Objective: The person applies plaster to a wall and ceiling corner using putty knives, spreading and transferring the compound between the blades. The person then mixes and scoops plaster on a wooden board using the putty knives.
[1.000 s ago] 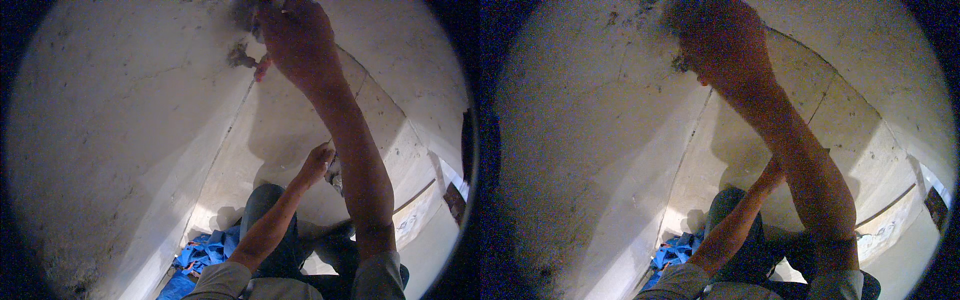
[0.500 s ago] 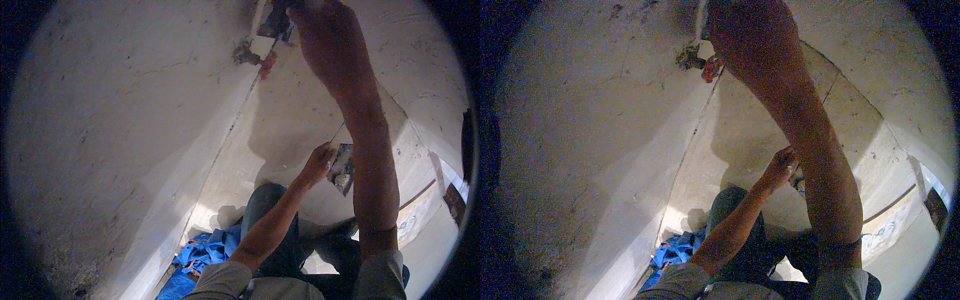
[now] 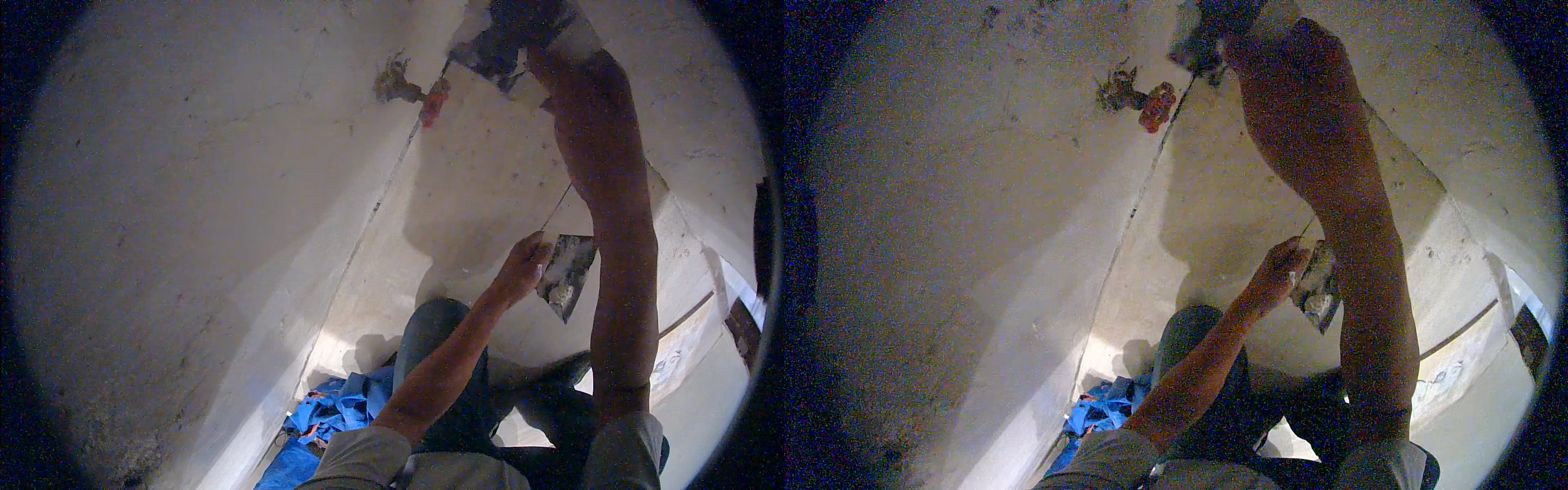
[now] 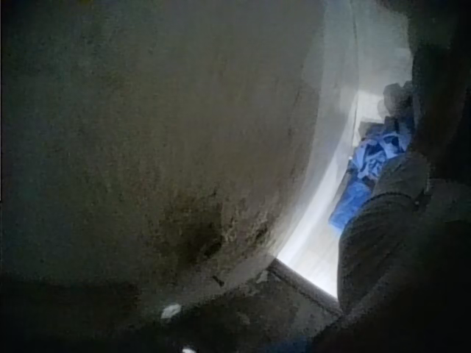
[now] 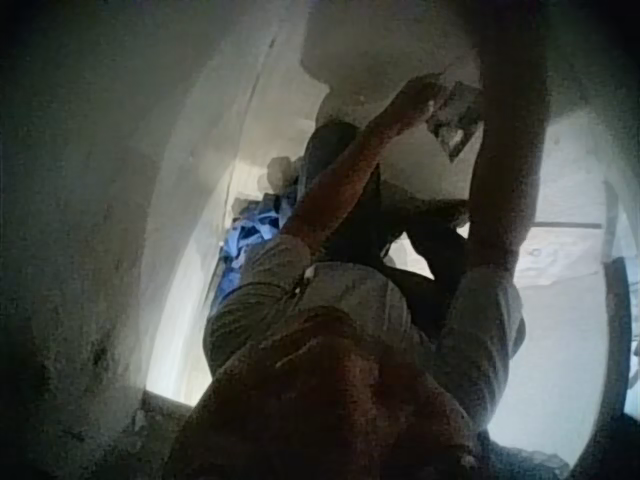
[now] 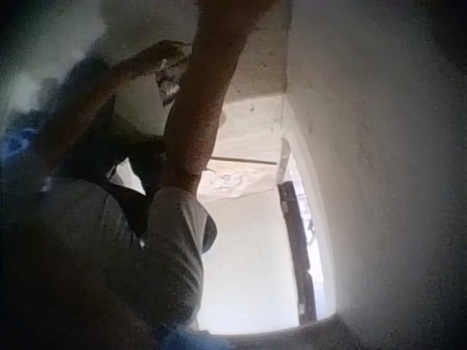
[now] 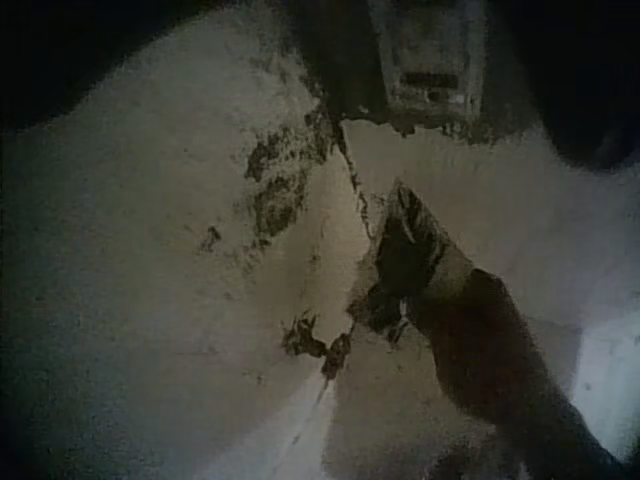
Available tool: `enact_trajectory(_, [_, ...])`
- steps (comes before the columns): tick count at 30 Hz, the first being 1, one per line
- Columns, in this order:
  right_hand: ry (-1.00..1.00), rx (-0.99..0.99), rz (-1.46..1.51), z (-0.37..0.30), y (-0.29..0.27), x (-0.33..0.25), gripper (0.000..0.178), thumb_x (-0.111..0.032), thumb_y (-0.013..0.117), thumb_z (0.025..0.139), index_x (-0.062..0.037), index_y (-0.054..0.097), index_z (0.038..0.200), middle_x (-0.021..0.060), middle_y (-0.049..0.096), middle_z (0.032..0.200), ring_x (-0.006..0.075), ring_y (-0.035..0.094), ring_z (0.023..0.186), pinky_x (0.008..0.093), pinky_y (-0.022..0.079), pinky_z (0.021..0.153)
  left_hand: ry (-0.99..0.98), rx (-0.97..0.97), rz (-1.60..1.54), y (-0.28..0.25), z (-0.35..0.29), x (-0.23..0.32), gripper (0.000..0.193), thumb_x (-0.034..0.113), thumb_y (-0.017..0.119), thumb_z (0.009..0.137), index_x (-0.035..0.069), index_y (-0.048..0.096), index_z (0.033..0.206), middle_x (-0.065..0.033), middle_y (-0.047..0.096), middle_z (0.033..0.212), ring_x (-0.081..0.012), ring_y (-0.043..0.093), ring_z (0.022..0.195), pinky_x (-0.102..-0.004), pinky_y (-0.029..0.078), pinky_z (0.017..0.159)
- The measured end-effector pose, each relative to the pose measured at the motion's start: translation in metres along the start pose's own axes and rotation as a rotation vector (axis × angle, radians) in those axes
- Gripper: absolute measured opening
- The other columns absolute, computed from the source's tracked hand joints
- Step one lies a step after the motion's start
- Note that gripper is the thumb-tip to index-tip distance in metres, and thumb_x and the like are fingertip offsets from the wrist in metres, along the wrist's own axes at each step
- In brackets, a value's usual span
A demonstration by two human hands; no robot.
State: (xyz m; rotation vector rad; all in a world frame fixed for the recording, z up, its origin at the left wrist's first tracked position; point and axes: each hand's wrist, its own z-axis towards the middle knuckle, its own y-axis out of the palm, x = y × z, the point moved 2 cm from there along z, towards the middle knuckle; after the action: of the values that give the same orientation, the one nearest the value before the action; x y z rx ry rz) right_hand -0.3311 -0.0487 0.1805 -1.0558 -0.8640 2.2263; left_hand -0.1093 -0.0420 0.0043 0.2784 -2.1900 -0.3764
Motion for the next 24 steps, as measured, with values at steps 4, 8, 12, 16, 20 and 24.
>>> enact_trajectory(4, [-0.149,0.032,-0.261,0.001,0.026,0.035,0.024,-0.008,0.05,0.088,-0.0024,0.058,0.111,0.0207,0.063,0.083,0.035,0.063,0.081,0.0435,0.05,0.074,0.005,0.014,-0.002,0.004,0.003,-0.004,0.021,0.024,0.048,0.096,0.005,0.054,0.093,0.0047,0.043,0.067,-0.0072,0.037,0.061,-0.0267,0.034,0.052])
enact_trajectory(8, [0.225,0.073,-0.018,0.015,0.043,0.004,0.027,-0.009,0.05,0.089,-0.0022,0.057,0.115,0.0219,0.063,0.088,0.0356,0.064,0.085,0.0436,0.05,0.078,0.241,-0.019,0.299,-0.008,0.012,-0.021,0.02,0.023,0.048,0.095,0.004,0.056,0.095,0.0026,0.049,0.072,-0.0081,0.041,0.064,-0.0271,0.038,0.055])
enact_trajectory(12, [0.435,-0.047,0.289,0.011,0.064,-0.003,0.028,-0.014,0.055,0.083,0.0019,0.055,0.107,0.0218,0.063,0.092,0.0355,0.065,0.079,0.0419,0.052,0.07,0.001,-0.081,0.117,0.005,0.005,-0.002,0.02,0.022,0.051,0.093,0.003,0.056,0.095,0.0012,0.051,0.073,-0.0089,0.043,0.065,-0.0279,0.039,0.058])
enact_trajectory(16, [0.377,0.001,0.232,0.024,0.071,-0.054,0.04,-0.01,0.06,0.074,0.0041,0.053,0.111,0.0212,0.056,0.099,0.0372,0.059,0.088,0.0443,0.052,0.071,-0.118,-0.11,-0.035,0.007,0.0,0.013,0.021,0.023,0.052,0.092,0.003,0.056,0.096,0.0008,0.05,0.072,-0.0091,0.043,0.065,-0.0281,0.04,0.058])
enact_trajectory(20, [0.256,0.067,0.209,0.014,0.064,-0.071,0.05,-0.003,0.06,0.071,0.0049,0.05,0.119,0.023,0.052,0.104,0.0395,0.054,0.096,0.0446,0.049,0.08,-0.076,-0.123,0.021,0.002,0.006,-0.005,0.022,0.024,0.052,0.092,0.003,0.056,0.096,0.0007,0.05,0.072,-0.0092,0.043,0.065,-0.0281,0.039,0.058])
enact_trajectory(24, [0.116,0.036,0.25,0.006,0.058,-0.065,0.048,-0.001,0.058,0.072,0.0033,0.05,0.12,0.0233,0.051,0.104,0.0404,0.053,0.096,0.0451,0.048,0.081,-0.059,-0.117,0.059,0.0,0.008,-0.017,0.022,0.024,0.052,0.092,0.003,0.056,0.097,0.0007,0.05,0.072,-0.0093,0.043,0.065,-0.0281,0.039,0.058])
